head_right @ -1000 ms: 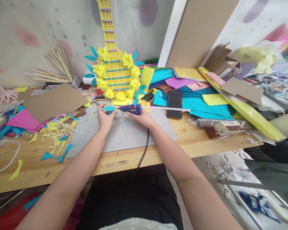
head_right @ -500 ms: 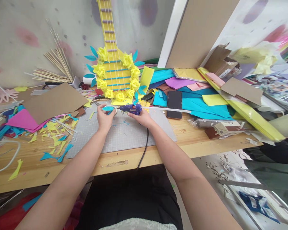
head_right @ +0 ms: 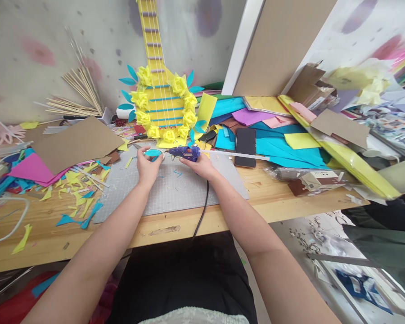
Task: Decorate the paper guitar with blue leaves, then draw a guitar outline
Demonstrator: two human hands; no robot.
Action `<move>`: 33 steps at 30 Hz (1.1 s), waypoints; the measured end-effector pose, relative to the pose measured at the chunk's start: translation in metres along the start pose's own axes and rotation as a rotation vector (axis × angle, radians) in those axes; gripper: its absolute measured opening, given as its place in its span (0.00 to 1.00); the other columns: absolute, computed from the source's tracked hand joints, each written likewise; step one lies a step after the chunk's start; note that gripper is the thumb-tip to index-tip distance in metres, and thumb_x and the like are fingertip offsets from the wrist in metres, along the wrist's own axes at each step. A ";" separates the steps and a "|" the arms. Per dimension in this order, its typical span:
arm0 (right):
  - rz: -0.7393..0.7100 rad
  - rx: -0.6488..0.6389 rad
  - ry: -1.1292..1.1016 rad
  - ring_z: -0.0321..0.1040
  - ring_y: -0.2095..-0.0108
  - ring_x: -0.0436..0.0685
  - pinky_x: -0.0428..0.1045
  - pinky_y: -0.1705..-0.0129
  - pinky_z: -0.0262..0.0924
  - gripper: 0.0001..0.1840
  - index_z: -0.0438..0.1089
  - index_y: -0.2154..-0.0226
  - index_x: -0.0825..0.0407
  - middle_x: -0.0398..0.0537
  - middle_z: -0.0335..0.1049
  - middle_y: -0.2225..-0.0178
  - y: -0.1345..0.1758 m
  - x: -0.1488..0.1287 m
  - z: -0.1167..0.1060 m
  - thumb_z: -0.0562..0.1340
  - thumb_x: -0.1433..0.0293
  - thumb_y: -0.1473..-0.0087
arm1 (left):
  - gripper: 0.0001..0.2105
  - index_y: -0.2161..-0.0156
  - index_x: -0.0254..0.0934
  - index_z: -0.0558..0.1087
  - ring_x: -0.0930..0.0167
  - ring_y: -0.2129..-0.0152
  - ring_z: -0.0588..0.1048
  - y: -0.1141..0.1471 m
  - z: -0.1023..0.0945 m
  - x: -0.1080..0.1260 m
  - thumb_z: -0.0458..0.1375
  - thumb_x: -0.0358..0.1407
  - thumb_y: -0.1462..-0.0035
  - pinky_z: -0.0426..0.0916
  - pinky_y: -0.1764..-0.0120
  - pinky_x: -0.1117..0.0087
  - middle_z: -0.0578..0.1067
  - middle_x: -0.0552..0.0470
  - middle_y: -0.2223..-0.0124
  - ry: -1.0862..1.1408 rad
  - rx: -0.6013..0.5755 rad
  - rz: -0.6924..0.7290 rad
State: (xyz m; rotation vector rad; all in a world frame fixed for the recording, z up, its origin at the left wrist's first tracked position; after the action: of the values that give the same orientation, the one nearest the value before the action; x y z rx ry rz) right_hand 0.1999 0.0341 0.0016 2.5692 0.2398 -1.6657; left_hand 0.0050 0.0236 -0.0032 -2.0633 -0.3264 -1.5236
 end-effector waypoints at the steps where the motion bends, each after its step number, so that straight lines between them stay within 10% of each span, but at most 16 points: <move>1: -0.007 0.003 -0.003 0.59 0.78 0.49 0.48 0.76 0.59 0.22 0.71 0.62 0.51 0.44 0.65 0.78 0.000 0.000 0.000 0.64 0.53 0.56 | 0.21 0.58 0.39 0.63 0.71 0.75 0.73 0.000 0.000 0.000 0.64 0.29 0.59 0.64 0.69 0.70 0.65 0.61 0.78 0.003 0.001 0.001; 23: 0.033 -0.039 0.021 0.56 0.82 0.47 0.46 0.79 0.55 0.23 0.71 0.65 0.52 0.43 0.65 0.79 0.001 -0.002 -0.003 0.64 0.51 0.58 | 0.22 0.58 0.38 0.62 0.71 0.73 0.75 0.000 0.001 -0.002 0.65 0.29 0.59 0.68 0.66 0.70 0.71 0.56 0.72 0.125 0.008 -0.045; 33: 0.156 0.266 0.142 0.54 0.83 0.46 0.45 0.81 0.51 0.26 0.70 0.73 0.55 0.43 0.62 0.82 0.005 0.029 -0.107 0.66 0.49 0.63 | 0.23 0.57 0.39 0.62 0.73 0.70 0.74 -0.029 -0.027 -0.012 0.65 0.32 0.58 0.68 0.61 0.70 0.71 0.55 0.67 0.142 0.156 0.025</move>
State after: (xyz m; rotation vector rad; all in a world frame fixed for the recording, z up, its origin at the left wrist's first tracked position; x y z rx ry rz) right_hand 0.3088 0.0475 0.0184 2.8135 -0.1840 -1.5567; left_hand -0.0348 0.0335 -0.0008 -1.8221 -0.3526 -1.5684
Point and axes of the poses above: each hand's wrist, its own y-axis away from the middle knuckle, its own z-axis out of the palm, x = y × z, the point moved 3 cm from there along -y, towards the middle knuckle
